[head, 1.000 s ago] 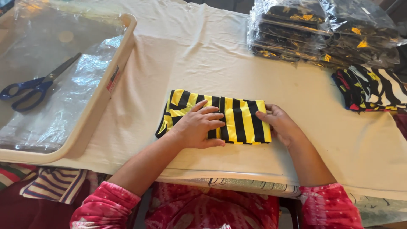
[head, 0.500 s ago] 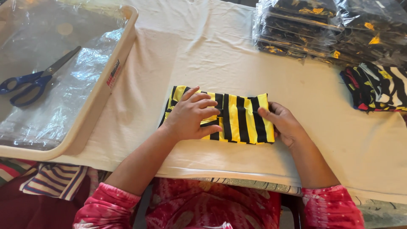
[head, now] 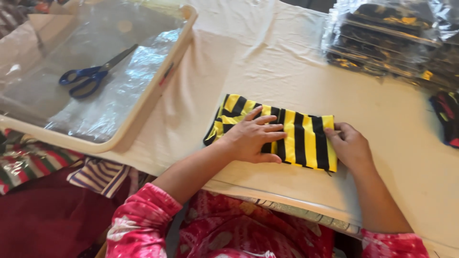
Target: Folding small striped shirts and stacking them on a table.
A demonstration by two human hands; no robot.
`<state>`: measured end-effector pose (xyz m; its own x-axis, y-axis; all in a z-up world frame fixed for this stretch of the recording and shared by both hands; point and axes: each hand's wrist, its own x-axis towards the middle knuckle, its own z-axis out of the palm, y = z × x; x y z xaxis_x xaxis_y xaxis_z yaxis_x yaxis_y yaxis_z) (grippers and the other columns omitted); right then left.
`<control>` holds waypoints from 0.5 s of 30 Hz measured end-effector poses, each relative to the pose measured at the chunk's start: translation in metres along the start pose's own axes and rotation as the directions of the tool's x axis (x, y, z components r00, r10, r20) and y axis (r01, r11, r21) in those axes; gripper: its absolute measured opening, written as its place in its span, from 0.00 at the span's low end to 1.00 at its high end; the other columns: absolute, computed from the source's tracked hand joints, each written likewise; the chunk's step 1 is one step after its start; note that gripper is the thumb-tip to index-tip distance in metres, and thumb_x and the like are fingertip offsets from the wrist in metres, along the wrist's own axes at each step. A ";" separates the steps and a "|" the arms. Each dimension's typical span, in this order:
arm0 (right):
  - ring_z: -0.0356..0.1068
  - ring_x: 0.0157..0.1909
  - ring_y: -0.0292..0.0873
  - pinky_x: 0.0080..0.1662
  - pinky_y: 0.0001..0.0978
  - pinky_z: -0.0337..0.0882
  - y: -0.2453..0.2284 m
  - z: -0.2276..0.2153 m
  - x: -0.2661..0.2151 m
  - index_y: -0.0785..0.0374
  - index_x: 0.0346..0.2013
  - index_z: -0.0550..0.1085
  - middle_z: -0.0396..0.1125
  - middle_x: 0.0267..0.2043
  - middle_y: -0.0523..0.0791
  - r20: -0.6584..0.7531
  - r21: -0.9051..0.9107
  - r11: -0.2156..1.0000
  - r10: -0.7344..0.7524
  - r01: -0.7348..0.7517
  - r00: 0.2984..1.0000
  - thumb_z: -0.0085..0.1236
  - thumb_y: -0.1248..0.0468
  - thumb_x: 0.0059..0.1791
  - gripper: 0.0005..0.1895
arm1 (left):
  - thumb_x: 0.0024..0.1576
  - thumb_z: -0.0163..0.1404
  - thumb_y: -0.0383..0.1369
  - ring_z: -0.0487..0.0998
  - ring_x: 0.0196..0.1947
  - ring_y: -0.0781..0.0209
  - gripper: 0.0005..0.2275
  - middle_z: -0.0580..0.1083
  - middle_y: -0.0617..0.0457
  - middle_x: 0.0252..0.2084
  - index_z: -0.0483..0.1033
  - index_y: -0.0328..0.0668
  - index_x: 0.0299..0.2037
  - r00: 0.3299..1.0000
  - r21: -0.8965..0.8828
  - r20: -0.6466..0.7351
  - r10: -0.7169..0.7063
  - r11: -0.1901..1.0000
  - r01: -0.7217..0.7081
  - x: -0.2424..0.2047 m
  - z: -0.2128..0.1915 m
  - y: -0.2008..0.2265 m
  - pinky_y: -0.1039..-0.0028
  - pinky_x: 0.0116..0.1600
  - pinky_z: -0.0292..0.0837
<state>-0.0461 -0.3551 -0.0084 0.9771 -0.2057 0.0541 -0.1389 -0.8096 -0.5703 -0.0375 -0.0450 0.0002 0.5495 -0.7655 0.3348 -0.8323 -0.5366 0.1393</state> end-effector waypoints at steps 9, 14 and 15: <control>0.77 0.40 0.41 0.43 0.35 0.75 -0.024 -0.007 -0.013 0.66 0.56 0.73 0.77 0.43 0.49 0.113 0.227 0.969 0.075 -0.099 0.991 0.67 0.57 0.46 0.28 | 0.55 0.45 0.65 0.66 0.69 0.46 0.33 0.73 0.47 0.63 0.78 0.47 0.56 0.996 0.028 -0.082 0.043 0.999 -0.041 -0.001 -0.010 0.005 0.48 0.75 0.47; 0.76 0.39 0.40 0.41 0.34 0.77 -0.018 -0.021 -0.006 0.68 0.55 0.73 0.76 0.44 0.47 0.248 0.712 0.650 0.119 -0.264 0.961 0.63 0.64 0.47 0.23 | 0.59 0.52 0.57 0.73 0.61 0.49 0.23 0.75 0.49 0.57 0.81 0.46 0.44 0.899 0.055 -0.431 0.075 0.997 -0.056 -0.007 -0.030 0.008 0.54 0.70 0.62; 0.76 0.39 0.40 0.41 0.34 0.77 -0.005 -0.025 0.000 0.68 0.55 0.73 0.76 0.44 0.47 0.247 0.710 0.651 0.125 -0.268 0.961 0.63 0.64 0.47 0.23 | 0.59 0.52 0.57 0.73 0.61 0.49 0.23 0.75 0.49 0.57 0.81 0.46 0.44 0.900 0.049 -0.430 0.075 0.997 -0.060 -0.010 -0.034 0.005 0.54 0.70 0.62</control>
<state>-0.0495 -0.3651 0.0148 0.9612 -0.1632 -0.2223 -0.2377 -0.0812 -0.9679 -0.0495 -0.0283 0.0297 0.4004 -0.5760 0.7127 -0.8589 -0.5069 0.0729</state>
